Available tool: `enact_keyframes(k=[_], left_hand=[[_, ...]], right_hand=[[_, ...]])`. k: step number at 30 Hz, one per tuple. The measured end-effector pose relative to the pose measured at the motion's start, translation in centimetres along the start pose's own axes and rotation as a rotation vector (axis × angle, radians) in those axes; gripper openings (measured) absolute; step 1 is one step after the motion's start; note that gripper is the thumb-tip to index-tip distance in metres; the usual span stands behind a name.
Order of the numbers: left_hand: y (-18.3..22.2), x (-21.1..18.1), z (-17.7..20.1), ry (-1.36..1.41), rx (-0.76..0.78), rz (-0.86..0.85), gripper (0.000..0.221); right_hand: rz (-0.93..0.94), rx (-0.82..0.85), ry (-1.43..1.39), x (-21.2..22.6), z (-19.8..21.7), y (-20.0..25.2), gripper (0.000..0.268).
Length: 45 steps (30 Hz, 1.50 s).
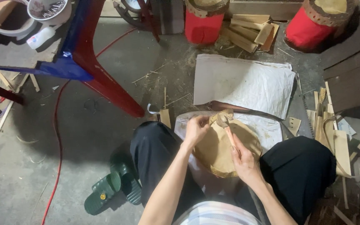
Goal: Assembling a wooden instrument rim by attaching a strip around a circular base using a hammer and scissors.
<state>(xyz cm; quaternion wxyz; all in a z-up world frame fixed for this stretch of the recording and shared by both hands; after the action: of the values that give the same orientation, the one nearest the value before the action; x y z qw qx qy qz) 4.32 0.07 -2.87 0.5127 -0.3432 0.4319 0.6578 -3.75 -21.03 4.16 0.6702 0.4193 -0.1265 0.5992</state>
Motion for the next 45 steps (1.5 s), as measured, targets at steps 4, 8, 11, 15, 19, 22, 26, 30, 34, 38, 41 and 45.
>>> enact_keyframes(k=[4,8,11,15,19,22,26,30,34,38,41,45], left_hand=[[-0.3,1.2,-0.6,-0.062,-0.048,-0.052,0.040],[-0.4,1.4,-0.9,-0.164,-0.092,-0.097,0.034],[-0.3,1.0,-0.9,-0.180,-0.120,-0.115,0.030],[0.0,0.3,-0.9,-0.225,-0.120,-0.142,0.032],[0.0,0.1,-0.9,-0.260,-0.132,-0.194,0.030],[0.2,-0.3,-0.8,-0.197,-0.106,-0.156,0.028],[0.4,-0.8,-0.6,-0.228,-0.126,-0.188,0.026],[0.7,-1.4,-0.4,-0.264,-0.176,-0.246,0.034],[0.3,-0.1,-1.2,-0.410,-0.172,-0.232,0.033],[0.8,-1.3,-1.0,-0.362,-0.209,-0.292,0.025],[0.9,-1.6,-0.7,-0.325,-0.227,-0.326,0.015],[0.9,-1.5,-0.7,-0.368,-0.256,-0.415,0.017]], right_hand=[[0.049,-0.005,-0.015,-0.2,-0.1,-0.2,0.061],[0.005,0.014,-0.012,-0.9,-0.6,-0.5,0.061],[0.066,0.002,-0.053,-1.2,-0.8,-0.7,0.061],[-0.015,0.038,-0.024,0.8,0.2,0.4,0.061],[-0.024,0.046,-0.024,0.9,0.2,0.3,0.062],[-0.020,0.036,-0.023,0.9,0.1,0.4,0.060],[0.000,0.035,-0.042,0.8,0.1,0.4,0.060],[0.036,0.036,-0.064,0.6,-0.1,0.2,0.061],[0.041,0.039,-0.053,0.3,-0.3,0.1,0.062],[0.048,0.029,-0.074,0.3,-0.3,0.1,0.061],[0.007,0.039,-0.064,0.3,-0.3,0.2,0.061],[-0.028,0.056,-0.058,0.6,0.0,0.4,0.061]])
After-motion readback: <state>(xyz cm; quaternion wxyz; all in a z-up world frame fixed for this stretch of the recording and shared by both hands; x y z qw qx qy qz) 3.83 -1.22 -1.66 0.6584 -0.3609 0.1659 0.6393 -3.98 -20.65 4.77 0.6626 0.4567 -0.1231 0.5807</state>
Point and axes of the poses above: each hand's wrist, its own y-axis away from the middle knuckle, its own z-axis out of the back of the hand, x = y × z, the point moved 6 cm from there along -y, towards the middle knuckle
